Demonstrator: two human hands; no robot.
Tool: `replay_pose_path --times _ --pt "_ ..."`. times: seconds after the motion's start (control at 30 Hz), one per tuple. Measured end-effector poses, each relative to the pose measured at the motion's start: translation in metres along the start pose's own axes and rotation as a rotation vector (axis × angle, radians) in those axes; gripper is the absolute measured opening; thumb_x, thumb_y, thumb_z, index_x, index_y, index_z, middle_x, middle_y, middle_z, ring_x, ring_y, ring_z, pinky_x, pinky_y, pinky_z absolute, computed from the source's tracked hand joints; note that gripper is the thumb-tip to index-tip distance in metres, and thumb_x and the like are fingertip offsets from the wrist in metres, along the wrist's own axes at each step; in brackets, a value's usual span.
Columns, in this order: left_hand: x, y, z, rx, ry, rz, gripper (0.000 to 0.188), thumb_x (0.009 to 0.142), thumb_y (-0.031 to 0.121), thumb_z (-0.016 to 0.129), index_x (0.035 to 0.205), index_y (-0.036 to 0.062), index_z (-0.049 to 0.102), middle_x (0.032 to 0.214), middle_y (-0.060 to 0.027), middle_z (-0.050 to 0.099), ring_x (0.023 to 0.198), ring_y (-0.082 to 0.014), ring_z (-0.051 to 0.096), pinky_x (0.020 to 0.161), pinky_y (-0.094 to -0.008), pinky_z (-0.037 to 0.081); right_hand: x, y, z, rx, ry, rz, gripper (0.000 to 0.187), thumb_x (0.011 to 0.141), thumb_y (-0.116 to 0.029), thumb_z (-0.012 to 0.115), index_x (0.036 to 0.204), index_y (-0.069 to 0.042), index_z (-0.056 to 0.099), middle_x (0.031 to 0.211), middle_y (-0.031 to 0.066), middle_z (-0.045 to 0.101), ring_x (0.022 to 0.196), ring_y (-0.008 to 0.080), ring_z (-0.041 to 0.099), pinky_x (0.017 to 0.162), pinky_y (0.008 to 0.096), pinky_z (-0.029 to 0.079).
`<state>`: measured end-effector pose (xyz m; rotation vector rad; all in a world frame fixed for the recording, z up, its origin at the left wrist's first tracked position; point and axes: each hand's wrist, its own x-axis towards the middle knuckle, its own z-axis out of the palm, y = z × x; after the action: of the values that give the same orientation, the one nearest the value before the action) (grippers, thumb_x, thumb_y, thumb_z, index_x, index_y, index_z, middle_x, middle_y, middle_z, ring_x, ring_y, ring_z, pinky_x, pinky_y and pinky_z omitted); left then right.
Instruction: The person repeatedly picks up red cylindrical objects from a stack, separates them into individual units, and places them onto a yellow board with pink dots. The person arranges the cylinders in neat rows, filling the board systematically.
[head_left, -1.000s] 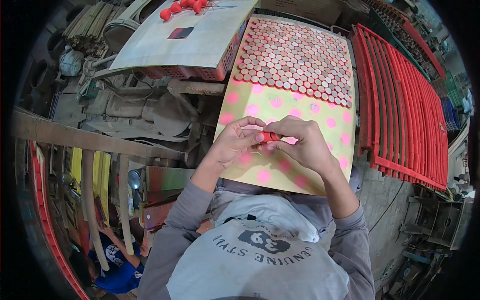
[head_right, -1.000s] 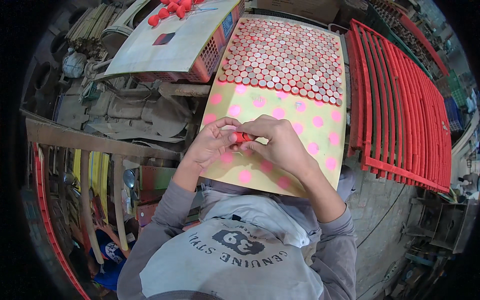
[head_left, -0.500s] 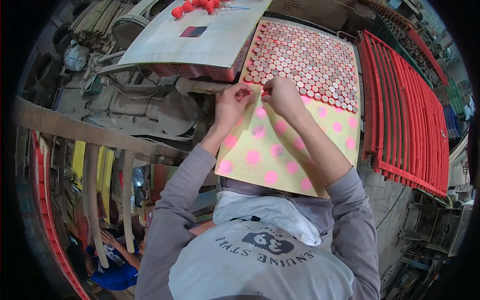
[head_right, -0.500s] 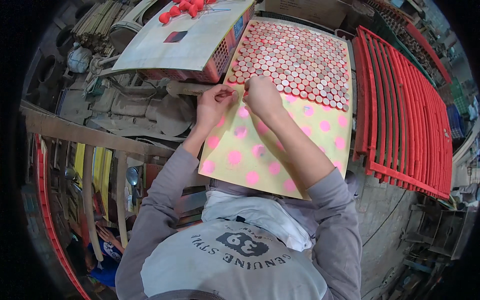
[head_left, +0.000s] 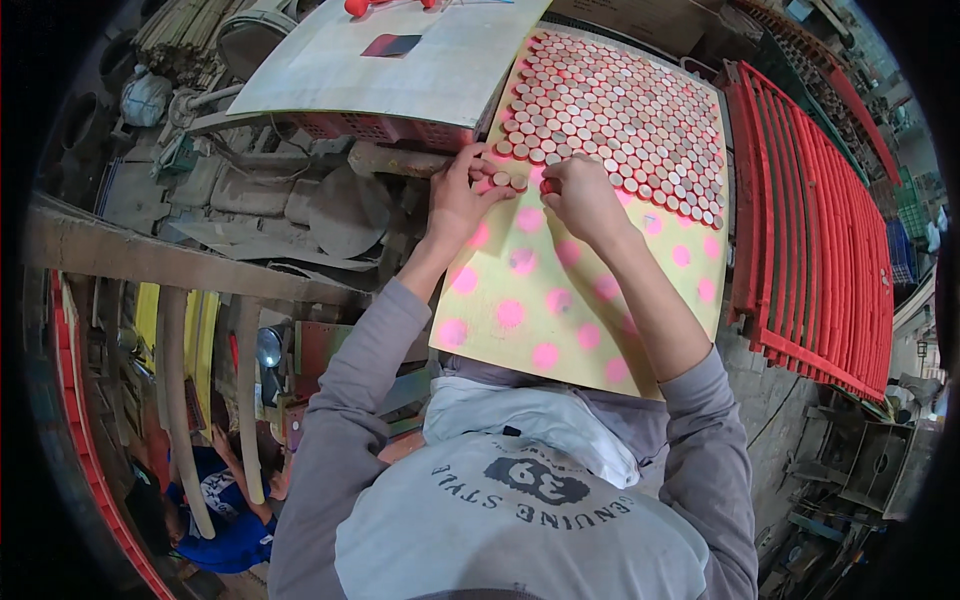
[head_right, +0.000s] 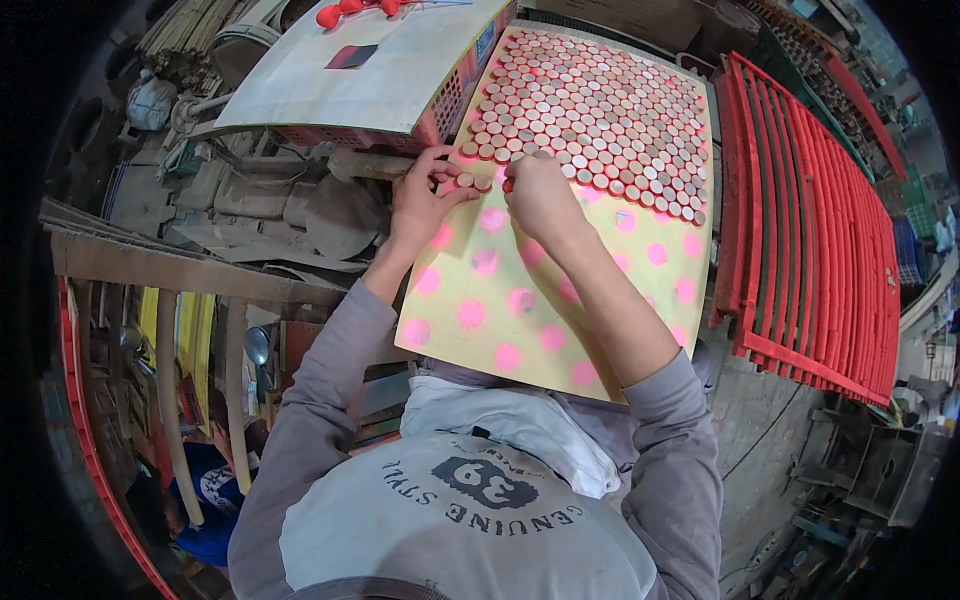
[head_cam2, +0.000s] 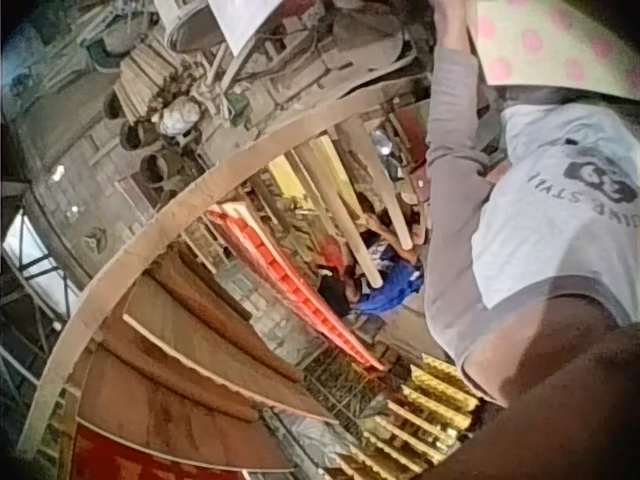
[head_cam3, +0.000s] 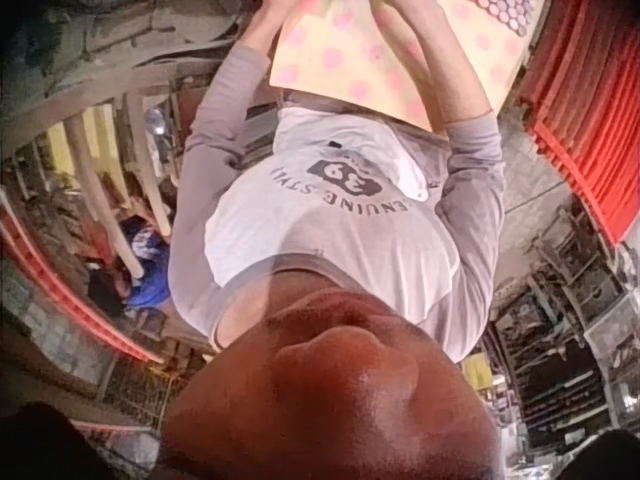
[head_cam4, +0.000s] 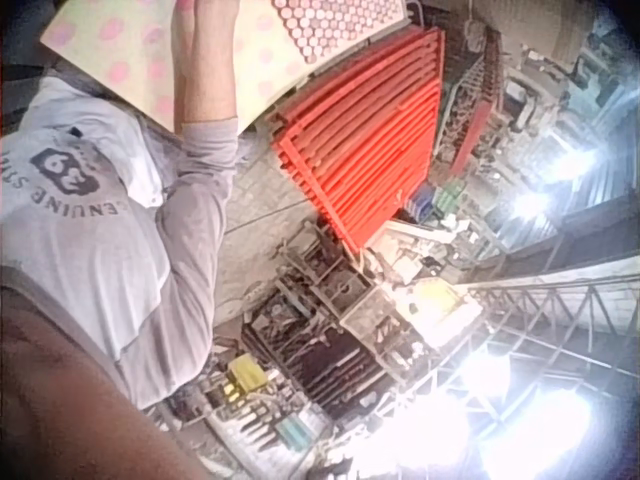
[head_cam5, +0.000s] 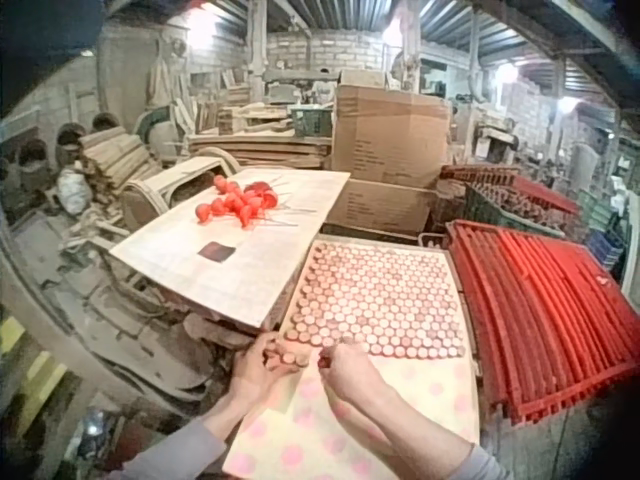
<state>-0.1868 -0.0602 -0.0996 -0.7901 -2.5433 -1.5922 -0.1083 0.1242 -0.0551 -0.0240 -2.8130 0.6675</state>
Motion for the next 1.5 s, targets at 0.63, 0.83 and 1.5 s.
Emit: replay_pose_path --times 0.63,0.83,1.5 --pt "0.005 -0.001 0.004 0.057 0.094 -0.023 0.077 0.058 0.026 0.096 0.122 0.0068 0.059 0.074 -0.0014 0.067 0.061 -0.0118 0.051 0.062 -0.0296 0.046 -0.018 -0.006 0.000 0.128 0.089 0.286 0.026 0.067 -0.008 0.080 0.083 0.003 0.063 0.079 0.0198 0.066 0.074 0.0342 0.067 0.068 0.0432 0.053" --pt "0.007 0.007 0.001 0.120 0.065 -0.054 0.080 0.060 0.025 0.095 0.125 0.0063 0.054 0.078 -0.0078 0.070 0.073 -0.0244 0.070 0.071 -0.0382 0.055 -0.018 -0.018 -0.001 0.191 0.074 0.371 0.028 0.068 -0.009 0.082 0.084 0.004 0.062 0.081 0.0211 0.065 0.075 0.0354 0.066 0.069 0.0435 0.052" --pt "0.018 0.004 0.015 0.094 0.151 -0.060 0.067 0.062 0.019 0.094 0.118 0.0053 0.061 0.079 -0.0056 0.072 0.064 -0.0145 0.062 0.063 -0.0315 0.051 -0.007 -0.019 0.005 0.095 0.173 0.288 0.030 0.075 -0.013 0.081 0.089 0.005 0.061 0.084 0.0207 0.064 0.080 0.0368 0.065 0.071 0.0453 0.052"
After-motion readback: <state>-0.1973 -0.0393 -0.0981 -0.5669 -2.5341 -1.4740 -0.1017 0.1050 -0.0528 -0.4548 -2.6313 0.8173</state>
